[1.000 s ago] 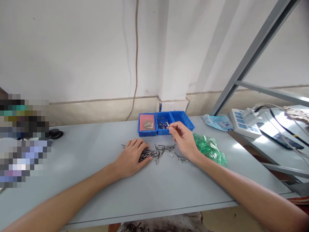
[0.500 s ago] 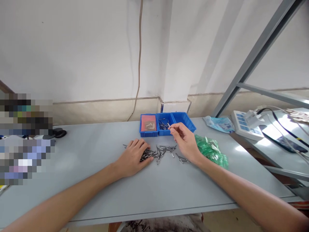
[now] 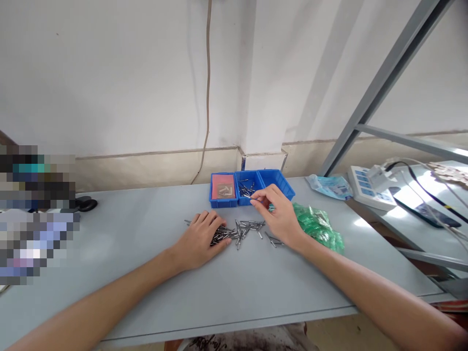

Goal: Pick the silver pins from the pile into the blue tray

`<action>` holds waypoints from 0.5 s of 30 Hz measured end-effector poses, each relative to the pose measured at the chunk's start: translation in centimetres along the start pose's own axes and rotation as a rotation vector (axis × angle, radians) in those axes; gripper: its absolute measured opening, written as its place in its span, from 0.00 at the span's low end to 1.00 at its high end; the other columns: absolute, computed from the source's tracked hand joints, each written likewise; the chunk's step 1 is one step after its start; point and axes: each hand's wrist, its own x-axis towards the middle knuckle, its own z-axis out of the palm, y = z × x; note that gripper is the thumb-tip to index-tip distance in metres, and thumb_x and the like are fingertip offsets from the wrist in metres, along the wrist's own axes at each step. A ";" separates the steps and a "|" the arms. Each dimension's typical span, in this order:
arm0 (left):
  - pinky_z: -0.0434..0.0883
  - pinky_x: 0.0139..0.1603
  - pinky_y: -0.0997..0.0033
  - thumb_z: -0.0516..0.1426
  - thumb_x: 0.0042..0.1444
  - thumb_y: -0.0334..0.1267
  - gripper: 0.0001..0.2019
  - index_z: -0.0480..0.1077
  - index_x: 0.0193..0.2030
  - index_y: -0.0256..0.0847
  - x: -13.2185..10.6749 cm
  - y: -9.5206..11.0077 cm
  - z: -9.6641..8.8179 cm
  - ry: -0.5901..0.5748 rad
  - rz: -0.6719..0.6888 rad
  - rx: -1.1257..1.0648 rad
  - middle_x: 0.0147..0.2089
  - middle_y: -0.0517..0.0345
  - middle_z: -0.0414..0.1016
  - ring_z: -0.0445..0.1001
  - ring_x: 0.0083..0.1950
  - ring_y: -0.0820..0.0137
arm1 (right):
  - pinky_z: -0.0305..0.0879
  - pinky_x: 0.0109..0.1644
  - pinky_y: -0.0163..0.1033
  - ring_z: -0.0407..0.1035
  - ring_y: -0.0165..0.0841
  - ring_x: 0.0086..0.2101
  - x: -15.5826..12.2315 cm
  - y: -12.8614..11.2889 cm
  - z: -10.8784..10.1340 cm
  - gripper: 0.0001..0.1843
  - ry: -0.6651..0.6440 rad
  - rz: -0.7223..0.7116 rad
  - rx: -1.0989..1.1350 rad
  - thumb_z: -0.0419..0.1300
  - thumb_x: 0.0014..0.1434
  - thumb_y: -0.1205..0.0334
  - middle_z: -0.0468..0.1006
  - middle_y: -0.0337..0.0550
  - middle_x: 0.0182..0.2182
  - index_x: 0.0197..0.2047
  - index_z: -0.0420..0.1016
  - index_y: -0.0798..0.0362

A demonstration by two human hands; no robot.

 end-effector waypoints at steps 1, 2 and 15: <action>0.66 0.53 0.53 0.55 0.74 0.49 0.12 0.67 0.55 0.45 0.0 0.0 0.0 0.002 0.002 -0.003 0.52 0.52 0.71 0.68 0.50 0.58 | 0.67 0.42 0.44 0.70 0.39 0.39 0.0 -0.1 -0.1 0.06 -0.015 -0.010 -0.006 0.59 0.73 0.57 0.73 0.45 0.39 0.46 0.78 0.45; 0.66 0.53 0.53 0.55 0.73 0.49 0.12 0.67 0.55 0.45 0.0 0.0 0.0 0.004 0.002 -0.003 0.52 0.52 0.71 0.68 0.50 0.57 | 0.67 0.42 0.44 0.70 0.39 0.39 0.0 -0.1 -0.1 0.07 -0.032 -0.009 -0.001 0.59 0.73 0.56 0.73 0.45 0.39 0.46 0.78 0.45; 0.66 0.53 0.54 0.56 0.73 0.49 0.12 0.68 0.55 0.45 0.0 0.0 0.1 0.011 -0.002 -0.004 0.53 0.53 0.72 0.68 0.51 0.57 | 0.54 0.25 0.32 0.57 0.24 0.25 0.2 -0.1 0.2 0.16 -0.331 0.608 0.833 0.65 0.68 0.45 0.68 0.36 0.33 0.42 0.78 0.51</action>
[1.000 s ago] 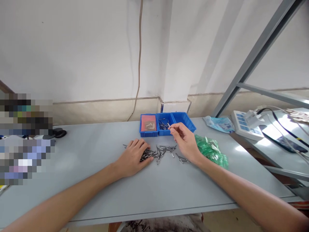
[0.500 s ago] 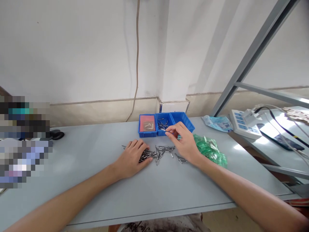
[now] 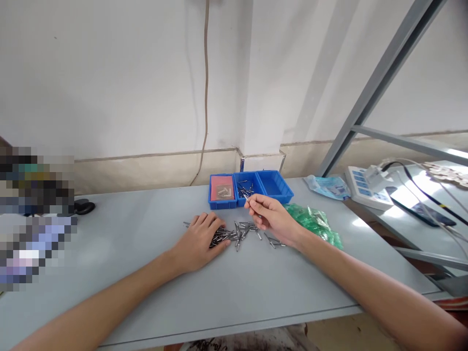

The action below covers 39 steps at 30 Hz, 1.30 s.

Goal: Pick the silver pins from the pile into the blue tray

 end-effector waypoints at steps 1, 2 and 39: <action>0.66 0.53 0.54 0.56 0.73 0.49 0.12 0.68 0.55 0.45 0.0 0.0 0.0 0.000 0.003 -0.001 0.53 0.53 0.72 0.68 0.51 0.57 | 0.55 0.26 0.32 0.57 0.24 0.25 0.0 0.0 0.0 0.16 -0.009 0.006 0.022 0.65 0.68 0.45 0.68 0.36 0.33 0.43 0.78 0.50; 0.66 0.53 0.54 0.56 0.73 0.48 0.12 0.68 0.55 0.45 0.0 0.0 0.0 0.000 0.005 -0.001 0.53 0.53 0.72 0.69 0.51 0.57 | 0.56 0.26 0.32 0.58 0.24 0.26 0.1 0.0 -0.1 0.15 -0.019 0.009 0.033 0.65 0.68 0.46 0.68 0.37 0.34 0.44 0.78 0.50; 0.66 0.54 0.52 0.55 0.73 0.49 0.13 0.68 0.56 0.45 0.0 0.1 -0.1 -0.021 -0.003 0.003 0.54 0.51 0.72 0.68 0.51 0.57 | 0.59 0.27 0.35 0.62 0.25 0.24 0.6 0.4 -0.4 0.17 0.102 -0.117 -0.212 0.63 0.68 0.44 0.73 0.37 0.34 0.44 0.78 0.50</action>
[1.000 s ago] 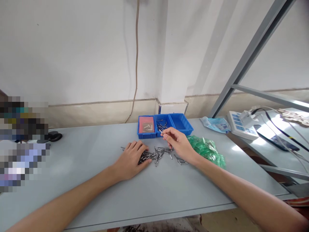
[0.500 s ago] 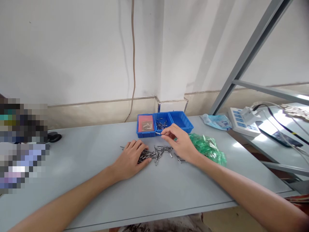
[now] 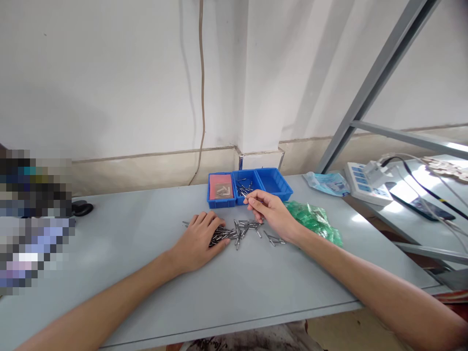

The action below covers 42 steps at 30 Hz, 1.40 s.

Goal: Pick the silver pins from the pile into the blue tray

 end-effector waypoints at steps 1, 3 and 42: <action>0.66 0.54 0.52 0.55 0.73 0.49 0.13 0.68 0.56 0.45 0.0 0.0 0.0 0.001 0.000 0.002 0.54 0.51 0.72 0.68 0.51 0.57 | 0.58 0.27 0.34 0.61 0.25 0.24 0.0 0.0 0.0 0.17 0.008 0.009 0.031 0.64 0.68 0.44 0.73 0.37 0.34 0.44 0.78 0.50; 0.66 0.54 0.52 0.55 0.73 0.49 0.13 0.68 0.56 0.46 0.0 -0.1 0.1 0.005 0.002 0.000 0.54 0.51 0.72 0.68 0.51 0.57 | 0.57 0.27 0.34 0.60 0.25 0.25 0.1 0.0 -0.1 0.17 0.017 0.031 0.102 0.65 0.67 0.44 0.72 0.37 0.34 0.44 0.78 0.51; 0.66 0.53 0.53 0.55 0.73 0.49 0.13 0.68 0.56 0.45 -0.1 -0.1 0.0 0.022 0.025 -0.005 0.54 0.52 0.72 0.69 0.52 0.57 | 0.68 0.42 0.44 0.70 0.38 0.40 -0.4 0.1 0.2 0.09 0.171 -0.435 -0.584 0.56 0.75 0.54 0.74 0.45 0.42 0.48 0.76 0.47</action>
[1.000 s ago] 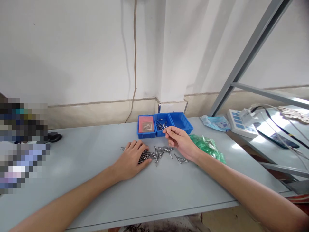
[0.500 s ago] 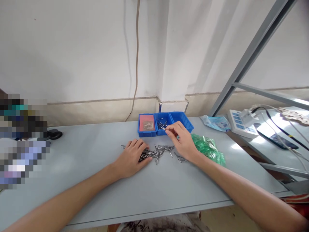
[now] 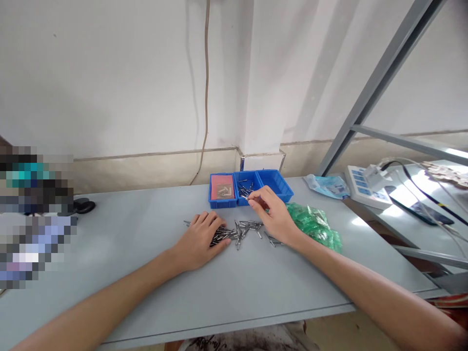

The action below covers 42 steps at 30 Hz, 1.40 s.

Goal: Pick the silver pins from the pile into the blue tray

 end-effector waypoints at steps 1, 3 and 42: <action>0.66 0.53 0.53 0.55 0.73 0.49 0.13 0.68 0.56 0.45 0.0 0.0 0.0 0.001 0.000 -0.001 0.54 0.52 0.72 0.69 0.52 0.57 | 0.68 0.41 0.43 0.70 0.38 0.39 0.0 0.0 0.1 0.10 -0.012 0.023 0.036 0.56 0.74 0.53 0.74 0.45 0.43 0.48 0.76 0.47; 0.66 0.53 0.53 0.54 0.74 0.49 0.13 0.69 0.56 0.45 0.0 0.0 0.0 0.004 -0.001 0.002 0.53 0.52 0.72 0.69 0.52 0.57 | 0.68 0.37 0.42 0.69 0.35 0.34 -0.1 0.1 0.3 0.12 -0.040 0.100 0.143 0.56 0.74 0.49 0.75 0.44 0.43 0.48 0.75 0.46; 0.65 0.55 0.53 0.55 0.73 0.49 0.13 0.68 0.56 0.45 0.1 -0.1 0.0 -0.030 -0.015 -0.004 0.54 0.52 0.72 0.68 0.53 0.57 | 0.56 0.29 0.34 0.56 0.26 0.27 0.5 0.0 -0.1 0.14 -0.069 0.503 0.823 0.67 0.66 0.48 0.65 0.35 0.32 0.41 0.78 0.50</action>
